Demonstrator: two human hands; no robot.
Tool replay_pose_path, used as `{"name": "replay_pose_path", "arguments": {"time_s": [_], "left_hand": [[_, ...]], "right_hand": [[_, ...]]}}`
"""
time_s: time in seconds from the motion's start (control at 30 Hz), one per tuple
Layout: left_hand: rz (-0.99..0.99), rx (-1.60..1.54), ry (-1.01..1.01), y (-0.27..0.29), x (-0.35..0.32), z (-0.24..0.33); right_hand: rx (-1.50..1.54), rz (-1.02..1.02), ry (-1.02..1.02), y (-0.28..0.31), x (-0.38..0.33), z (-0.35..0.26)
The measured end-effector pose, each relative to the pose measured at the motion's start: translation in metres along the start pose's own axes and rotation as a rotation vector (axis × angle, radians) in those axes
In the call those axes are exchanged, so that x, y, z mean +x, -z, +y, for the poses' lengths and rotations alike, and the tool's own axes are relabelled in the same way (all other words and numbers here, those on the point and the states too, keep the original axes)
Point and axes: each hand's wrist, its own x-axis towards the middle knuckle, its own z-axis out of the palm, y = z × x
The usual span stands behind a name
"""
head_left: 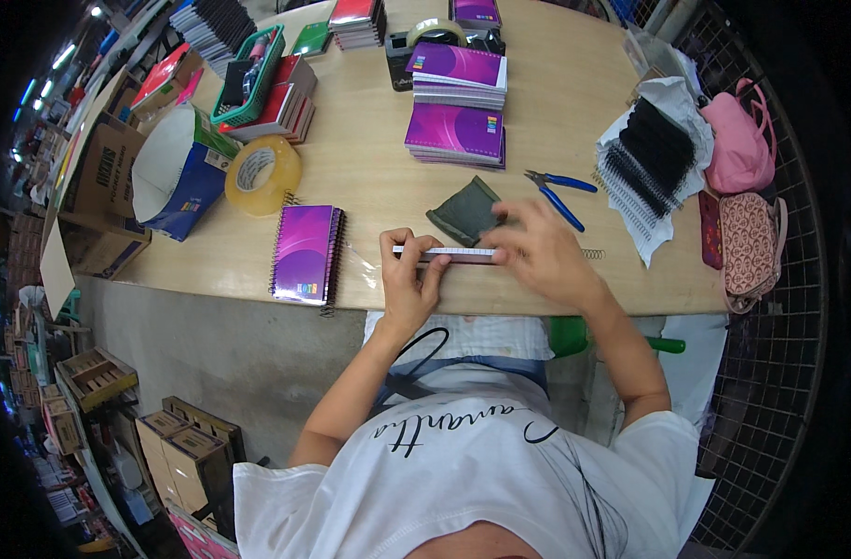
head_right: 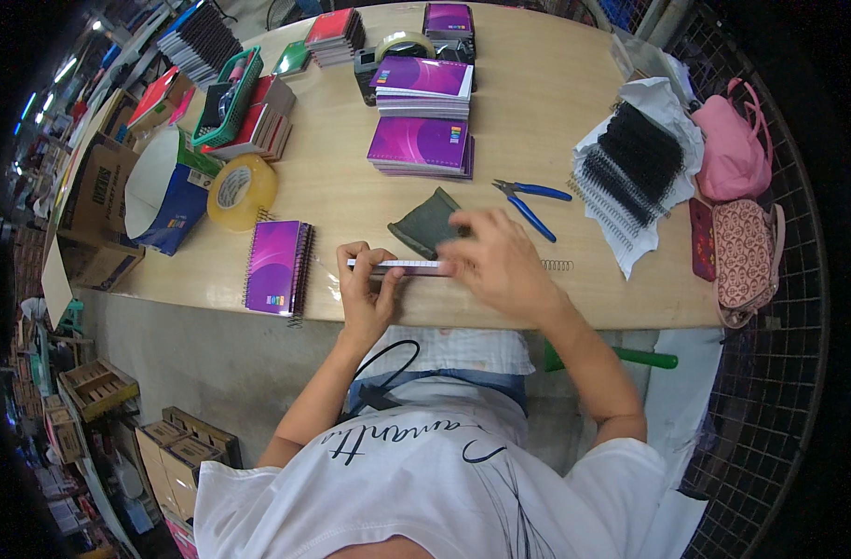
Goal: The person trims excess coil wire from a stack of notebooks using pliers and then rubs the edges of individual purple notebooks with a small block.
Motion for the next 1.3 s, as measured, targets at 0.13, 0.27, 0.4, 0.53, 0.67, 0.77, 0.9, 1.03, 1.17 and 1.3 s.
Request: {"name": "replay_pose_path", "arguments": {"time_s": [0.13,0.27,0.4,0.53,0.67,0.77,0.9,1.03,1.17,1.3], "left_hand": [[-0.011,-0.002,-0.049,-0.001,0.001,0.002],[0.037,0.039,-0.030,-0.003,0.003,-0.002],[0.001,0.037,-0.039,0.002,0.013,-0.010],[-0.075,0.008,-0.037,0.001,0.021,-0.010],[-0.092,-0.049,-0.035,-0.004,0.022,-0.012],[-0.098,-0.048,-0.042,-0.006,0.023,-0.013],[-0.123,-0.107,-0.017,-0.009,0.023,-0.012],[-0.131,-0.119,-0.026,-0.010,0.022,-0.013],[-0.135,-0.135,-0.003,-0.009,0.023,-0.009],[-0.141,-0.393,0.044,-0.005,0.024,-0.018]], "right_hand": [[0.006,-0.131,-0.196,-0.014,0.037,0.000],[-0.052,-0.353,-0.277,-0.009,0.054,0.004],[1.188,-0.453,-0.203,0.032,0.031,0.054],[0.893,-0.453,-0.099,0.023,0.027,0.060],[0.963,-0.509,-0.050,0.022,0.022,0.056],[1.042,-0.485,-0.162,0.022,0.021,0.057],[0.544,-0.461,-0.087,0.015,0.025,0.043],[0.613,-0.471,-0.055,0.017,0.027,0.036],[1.180,-0.318,-0.104,0.008,0.025,0.042],[0.596,-0.235,-0.144,0.002,0.036,0.037]]}}
